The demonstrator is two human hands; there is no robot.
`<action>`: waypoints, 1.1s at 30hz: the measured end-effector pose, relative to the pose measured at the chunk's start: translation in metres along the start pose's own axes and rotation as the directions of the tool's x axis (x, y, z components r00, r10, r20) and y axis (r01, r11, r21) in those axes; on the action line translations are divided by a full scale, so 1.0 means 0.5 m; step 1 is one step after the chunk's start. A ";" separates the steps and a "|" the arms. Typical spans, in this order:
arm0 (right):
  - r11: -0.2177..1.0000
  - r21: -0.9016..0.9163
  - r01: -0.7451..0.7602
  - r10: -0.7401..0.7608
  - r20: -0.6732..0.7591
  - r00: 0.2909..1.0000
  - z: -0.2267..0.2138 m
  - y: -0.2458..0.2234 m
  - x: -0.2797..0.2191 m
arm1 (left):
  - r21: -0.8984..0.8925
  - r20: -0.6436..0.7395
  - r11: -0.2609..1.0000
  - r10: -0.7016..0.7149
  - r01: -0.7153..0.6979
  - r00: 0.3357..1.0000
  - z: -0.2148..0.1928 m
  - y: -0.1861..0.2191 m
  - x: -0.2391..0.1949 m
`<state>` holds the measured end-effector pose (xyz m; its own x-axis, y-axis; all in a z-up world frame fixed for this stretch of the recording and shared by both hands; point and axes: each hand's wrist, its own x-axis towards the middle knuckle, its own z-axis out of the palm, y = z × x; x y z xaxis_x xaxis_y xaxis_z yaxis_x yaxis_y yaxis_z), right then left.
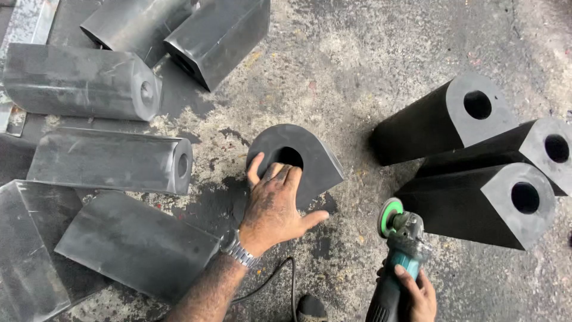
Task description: Grind the surfaces and edges of large black rubber blocks using an angle grinder.
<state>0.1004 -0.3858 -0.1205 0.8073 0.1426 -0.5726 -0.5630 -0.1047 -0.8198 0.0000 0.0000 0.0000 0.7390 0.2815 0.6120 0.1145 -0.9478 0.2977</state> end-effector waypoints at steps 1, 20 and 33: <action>1.000 -0.001 -0.012 0.012 -0.015 1.000 0.010 -0.019 -0.019 | -0.012 0.014 1.000 0.000 0.000 1.000 0.009 0.006 0.002; 0.998 0.009 -0.060 0.060 0.014 0.998 -0.010 0.077 -0.015 | 0.053 0.520 0.382 -0.800 0.923 0.301 -0.026 -0.047 -0.045; 0.992 -0.111 -0.063 0.066 0.027 0.997 -0.047 0.075 -0.010 | -0.259 0.429 0.037 -0.891 0.965 0.149 0.000 -0.028 -0.063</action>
<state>0.0794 -0.4138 -0.1485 0.7633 0.1622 -0.6254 -0.5892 -0.2225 -0.7768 -0.0248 0.0043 -0.0232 0.2927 0.8220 -0.4884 0.5456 0.2759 0.7914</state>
